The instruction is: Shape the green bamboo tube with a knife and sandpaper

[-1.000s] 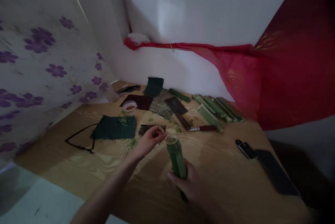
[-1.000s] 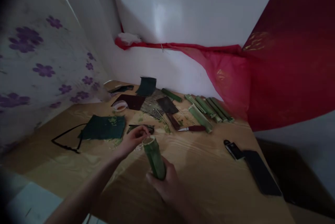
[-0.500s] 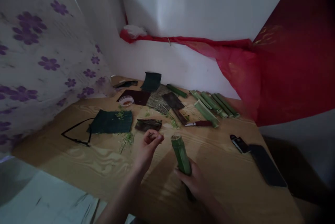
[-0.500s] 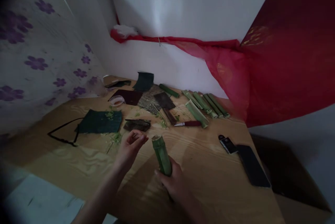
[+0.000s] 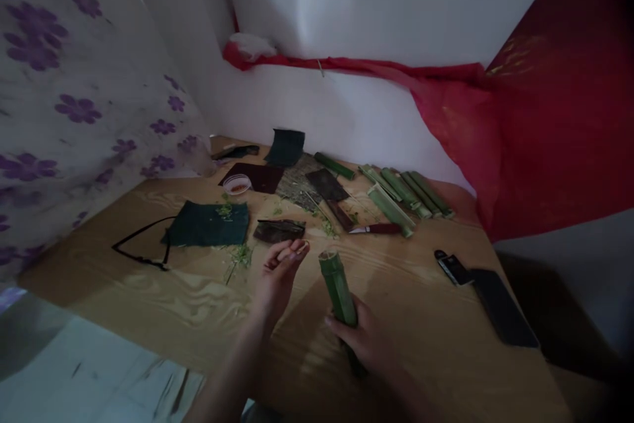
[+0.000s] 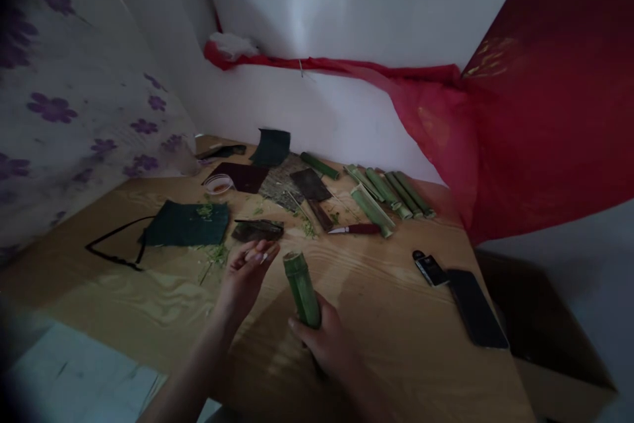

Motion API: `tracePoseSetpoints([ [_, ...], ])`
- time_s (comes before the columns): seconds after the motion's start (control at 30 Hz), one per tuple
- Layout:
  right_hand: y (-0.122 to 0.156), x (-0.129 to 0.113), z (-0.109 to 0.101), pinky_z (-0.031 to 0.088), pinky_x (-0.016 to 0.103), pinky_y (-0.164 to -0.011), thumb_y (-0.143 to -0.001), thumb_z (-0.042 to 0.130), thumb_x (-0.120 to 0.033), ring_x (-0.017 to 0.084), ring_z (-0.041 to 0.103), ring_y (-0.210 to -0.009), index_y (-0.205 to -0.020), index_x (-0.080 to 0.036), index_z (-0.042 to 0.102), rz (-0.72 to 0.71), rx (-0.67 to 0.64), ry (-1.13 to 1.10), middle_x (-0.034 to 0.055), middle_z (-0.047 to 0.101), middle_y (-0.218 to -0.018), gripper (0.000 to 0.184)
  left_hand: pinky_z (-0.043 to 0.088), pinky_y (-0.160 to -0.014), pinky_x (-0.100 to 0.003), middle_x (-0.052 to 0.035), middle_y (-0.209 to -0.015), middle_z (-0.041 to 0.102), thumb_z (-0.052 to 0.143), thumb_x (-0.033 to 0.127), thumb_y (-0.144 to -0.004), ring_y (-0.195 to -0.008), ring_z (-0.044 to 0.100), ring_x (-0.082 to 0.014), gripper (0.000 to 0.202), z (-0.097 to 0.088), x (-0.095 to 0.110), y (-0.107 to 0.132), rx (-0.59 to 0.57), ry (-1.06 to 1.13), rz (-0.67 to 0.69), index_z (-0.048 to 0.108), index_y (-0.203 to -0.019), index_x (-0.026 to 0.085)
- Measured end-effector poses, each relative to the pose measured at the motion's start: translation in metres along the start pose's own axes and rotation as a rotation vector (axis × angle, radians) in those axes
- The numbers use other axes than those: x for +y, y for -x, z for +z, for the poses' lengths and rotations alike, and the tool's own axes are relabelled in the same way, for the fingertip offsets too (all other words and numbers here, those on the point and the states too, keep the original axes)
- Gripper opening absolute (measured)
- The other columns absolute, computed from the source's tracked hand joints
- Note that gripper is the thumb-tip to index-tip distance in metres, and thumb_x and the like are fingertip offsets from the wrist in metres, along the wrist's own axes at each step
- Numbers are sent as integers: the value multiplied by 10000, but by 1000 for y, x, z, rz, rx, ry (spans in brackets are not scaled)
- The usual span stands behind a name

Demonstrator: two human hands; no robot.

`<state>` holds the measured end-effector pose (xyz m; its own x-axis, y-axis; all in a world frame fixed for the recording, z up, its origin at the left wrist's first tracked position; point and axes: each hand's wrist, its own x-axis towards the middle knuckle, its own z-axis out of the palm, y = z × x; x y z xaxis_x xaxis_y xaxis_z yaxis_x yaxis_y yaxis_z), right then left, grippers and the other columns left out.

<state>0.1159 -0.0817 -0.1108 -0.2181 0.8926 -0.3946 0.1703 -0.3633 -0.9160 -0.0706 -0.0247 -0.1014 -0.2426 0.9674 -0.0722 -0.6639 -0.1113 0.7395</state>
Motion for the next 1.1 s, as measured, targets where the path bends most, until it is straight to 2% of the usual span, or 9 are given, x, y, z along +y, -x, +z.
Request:
tracePoseSetpoints([
  [0.13, -1, -2, 1, 474, 257, -601, -723, 738, -404, 144, 570, -641, -924, -199, 603, -14, -13, 0, -12, 639, -773, 317, 521, -1015, -403, 54, -869, 767, 877, 269, -666, -942, 724, -151, 288, 0, -7, -10, -22, 56, 79, 728, -911, 296],
  [0.27, -2, -5, -1, 498, 285, -714, -719, 742, -383, 182, 611, -769, -945, -196, 628, -25, 3, 73, 8, 664, -829, 315, 484, -1065, -437, 74, -797, 717, 861, 351, -678, -935, 703, -148, 246, 8, -3, -13, -41, 74, 105, 667, -812, 280],
  [0.47, 0, -5, -3, 505, 313, -768, -724, 747, -401, 213, 623, -833, -988, -191, 653, -21, 13, 92, 24, 677, -862, 350, 489, -1035, -438, 72, -709, 622, 883, 287, -626, -884, 668, -138, 364, 16, 6, -14, -9, 39, 148, 538, -724, 228],
  [0.57, 1, -4, -3, 505, 315, -744, -707, 759, -424, 216, 624, -812, -990, -193, 660, -21, 39, 88, 25, 683, -853, 378, 491, -1011, -453, 76, -655, 601, 897, 337, -586, -801, 656, -139, 437, 12, 8, -16, 20, -54, 212, 488, -688, 219],
  [0.63, 2, -4, -3, 499, 314, -735, -707, 759, -427, 216, 620, -803, -995, -192, 659, -25, 57, 104, 27, 687, -855, 385, 483, -1008, -484, 65, -656, 619, 899, 438, -546, -815, 668, -175, 477, 8, 10, -17, -1, -127, 224, 496, -696, 231],
  [0.77, 1, -7, -4, 477, 301, -722, -734, 733, -396, 195, 590, -766, -953, -190, 645, -82, 26, 120, 14, 661, -821, 314, 476, -994, -509, 1, -803, 706, 870, 604, -503, -1003, 679, -271, 527, 2, 12, -14, -135, -226, 181, 587, -783, 258],
  [0.83, 0, -7, -5, 466, 286, -685, -753, 717, -404, 176, 566, -718, -926, -193, 628, -97, 4, 100, 0, 629, -778, 286, 490, -965, -464, -2, -793, 698, 866, 532, -582, -981, 676, -250, 434, 1, 12, -12, -163, -240, 209, 606, -793, 257],
  [0.97, 0, -7, -9, 466, 277, -672, -754, 723, -435, 172, 560, -715, -947, -197, 614, -90, 23, 106, -5, 611, -773, 325, 508, -900, -387, 17, -687, 614, 807, 374, -731, -793, 629, -175, 262, 5, 10, -10, -146, -272, 308, 586, -761, 237],
  [1.1, 0, -6, -10, 478, 284, -667, -747, 729, -445, 184, 571, -724, -964, -197, 627, -95, 51, 100, 4, 631, -782, 345, 525, -825, -326, 25, -742, 587, 786, 318, -761, -751, 591, -147, 254, 6, 8, -13, -3, -389, 320, 549, -774, 228],
])
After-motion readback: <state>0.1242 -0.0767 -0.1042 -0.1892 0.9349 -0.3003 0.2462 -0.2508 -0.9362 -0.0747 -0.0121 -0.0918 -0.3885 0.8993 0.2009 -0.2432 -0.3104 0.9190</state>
